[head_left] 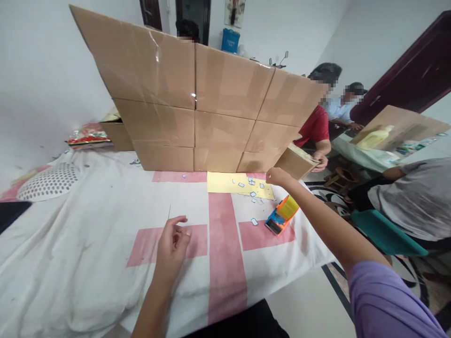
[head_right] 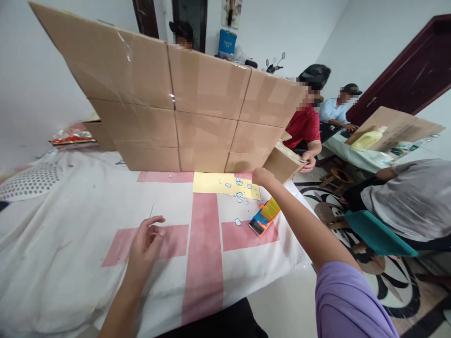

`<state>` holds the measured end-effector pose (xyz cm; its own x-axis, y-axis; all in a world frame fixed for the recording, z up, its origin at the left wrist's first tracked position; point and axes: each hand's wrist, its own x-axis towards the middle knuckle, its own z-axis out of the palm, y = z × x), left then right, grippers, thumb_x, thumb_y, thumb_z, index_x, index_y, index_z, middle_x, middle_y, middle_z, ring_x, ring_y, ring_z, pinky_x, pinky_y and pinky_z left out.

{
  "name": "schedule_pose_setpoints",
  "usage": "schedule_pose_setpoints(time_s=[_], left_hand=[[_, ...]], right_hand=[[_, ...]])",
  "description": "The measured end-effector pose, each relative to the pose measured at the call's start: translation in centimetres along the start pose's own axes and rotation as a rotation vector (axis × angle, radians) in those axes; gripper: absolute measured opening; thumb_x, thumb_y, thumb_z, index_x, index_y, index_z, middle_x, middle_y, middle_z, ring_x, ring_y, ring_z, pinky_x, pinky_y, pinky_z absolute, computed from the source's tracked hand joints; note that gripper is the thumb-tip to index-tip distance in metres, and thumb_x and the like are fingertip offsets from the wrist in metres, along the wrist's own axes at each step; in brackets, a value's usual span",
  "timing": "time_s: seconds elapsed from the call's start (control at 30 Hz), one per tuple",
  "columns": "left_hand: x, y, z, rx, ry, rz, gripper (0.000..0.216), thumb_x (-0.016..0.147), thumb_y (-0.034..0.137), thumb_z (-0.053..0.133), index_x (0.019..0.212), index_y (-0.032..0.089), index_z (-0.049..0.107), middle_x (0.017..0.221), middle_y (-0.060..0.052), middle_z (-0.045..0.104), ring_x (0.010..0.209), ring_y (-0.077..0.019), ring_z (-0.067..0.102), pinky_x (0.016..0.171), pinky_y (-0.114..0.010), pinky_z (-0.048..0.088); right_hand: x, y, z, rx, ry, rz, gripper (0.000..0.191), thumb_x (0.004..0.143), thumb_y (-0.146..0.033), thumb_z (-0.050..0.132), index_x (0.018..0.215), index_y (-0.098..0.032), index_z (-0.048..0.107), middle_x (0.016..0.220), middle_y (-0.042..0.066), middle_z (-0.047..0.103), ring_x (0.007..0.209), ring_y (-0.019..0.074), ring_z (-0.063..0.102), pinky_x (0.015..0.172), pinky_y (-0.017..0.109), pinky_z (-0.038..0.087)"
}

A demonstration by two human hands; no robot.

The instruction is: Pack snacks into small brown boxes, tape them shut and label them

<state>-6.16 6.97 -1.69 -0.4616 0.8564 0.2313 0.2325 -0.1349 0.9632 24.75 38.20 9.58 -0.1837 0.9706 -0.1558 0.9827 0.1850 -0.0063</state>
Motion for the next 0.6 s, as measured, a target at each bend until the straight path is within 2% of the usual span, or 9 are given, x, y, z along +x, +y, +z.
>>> schedule_pose_setpoints(time_s=[0.13, 0.23, 0.3, 0.37, 0.43, 0.5, 0.53, 0.6], left_hand=[[-1.5, 1.1, -1.7, 0.099, -0.001, 0.148, 0.008, 0.091, 0.030, 0.061, 0.093, 0.025, 0.067, 0.094, -0.005, 0.065, 0.074, -0.0183, 0.059, 0.060, -0.031, 0.046], [-0.9, 1.8, -3.8, 0.125, 0.020, 0.178, 0.014, 0.093, 0.029, 0.060, 0.080, 0.024, 0.063, 0.086, -0.004, 0.065, 0.070, -0.0174, 0.057, 0.058, -0.030, 0.043], [1.0, 1.9, -5.7, 0.159, 0.008, 0.181, 0.018, 0.093, 0.030, 0.059, 0.076, 0.023, 0.062, 0.084, -0.003, 0.066, 0.067, -0.0167, 0.056, 0.057, -0.030, 0.042], [4.3, 1.6, -8.2, 0.237, -0.001, 0.190, 0.019, 0.092, 0.032, 0.059, 0.076, 0.023, 0.063, 0.084, -0.003, 0.066, 0.068, -0.0165, 0.057, 0.060, -0.030, 0.042], [8.9, 0.8, -11.3, 0.352, 0.028, 0.189, 0.019, 0.091, 0.034, 0.058, 0.078, 0.022, 0.064, 0.086, -0.003, 0.066, 0.070, -0.0164, 0.058, 0.066, -0.030, 0.044], [14.3, -0.2, -14.6, 0.478, 0.087, 0.149, 0.015, 0.088, 0.034, 0.061, 0.083, 0.022, 0.067, 0.093, -0.003, 0.066, 0.071, -0.0161, 0.057, 0.074, -0.031, 0.045], [17.2, -0.8, -16.2, 0.516, 0.129, 0.082, 0.013, 0.084, 0.033, 0.064, 0.088, 0.021, 0.069, 0.099, -0.003, 0.067, 0.072, -0.0159, 0.058, 0.077, -0.032, 0.045], [22.8, -1.8, -19.0, 0.474, 0.271, -0.136, 0.022, 0.076, 0.029, 0.074, 0.095, 0.019, 0.069, 0.106, -0.004, 0.067, 0.078, -0.0160, 0.060, 0.080, -0.031, 0.045]], right_hand=[[-1.7, -6.0, 0.5, -0.067, 0.036, -0.106, 0.016, 0.087, -0.017, 0.062, 0.093, -0.015, 0.076, 0.103, 0.016, 0.074, 0.097, 0.0285, 0.068, 0.081, 0.034, 0.048], [-3.6, -13.7, 3.2, -0.074, 0.035, -0.326, 0.026, 0.098, -0.028, 0.052, 0.093, -0.016, 0.075, 0.100, 0.015, 0.075, 0.095, 0.0251, 0.069, 0.079, 0.030, 0.046], [-5.0, -19.4, 5.6, -0.068, 0.031, -0.488, 0.033, 0.102, -0.033, 0.046, 0.093, -0.017, 0.074, 0.096, 0.013, 0.076, 0.090, 0.0231, 0.069, 0.075, 0.029, 0.044], [-6.3, -24.3, 7.9, -0.065, 0.036, -0.634, 0.037, 0.103, -0.036, 0.044, 0.091, -0.017, 0.073, 0.096, 0.012, 0.076, 0.089, 0.0228, 0.069, 0.074, 0.030, 0.043], [-6.9, -27.7, 9.6, -0.061, 0.059, -0.737, 0.039, 0.104, -0.037, 0.042, 0.092, -0.017, 0.073, 0.098, 0.012, 0.075, 0.093, 0.0239, 0.068, 0.077, 0.031, 0.043], [-6.7, -29.4, 10.7, -0.056, 0.089, -0.776, 0.041, 0.105, -0.035, 0.039, 0.092, -0.015, 0.073, 0.099, 0.013, 0.075, 0.094, 0.0248, 0.067, 0.080, 0.033, 0.042], [-6.4, -29.7, 11.1, -0.048, 0.105, -0.782, 0.041, 0.105, -0.034, 0.039, 0.092, -0.015, 0.073, 0.097, 0.013, 0.074, 0.094, 0.0248, 0.067, 0.080, 0.034, 0.042], [-5.7, -29.6, 11.6, -0.019, 0.131, -0.789, 0.039, 0.104, -0.032, 0.040, 0.089, -0.015, 0.072, 0.094, 0.012, 0.074, 0.090, 0.0238, 0.067, 0.079, 0.034, 0.041]])
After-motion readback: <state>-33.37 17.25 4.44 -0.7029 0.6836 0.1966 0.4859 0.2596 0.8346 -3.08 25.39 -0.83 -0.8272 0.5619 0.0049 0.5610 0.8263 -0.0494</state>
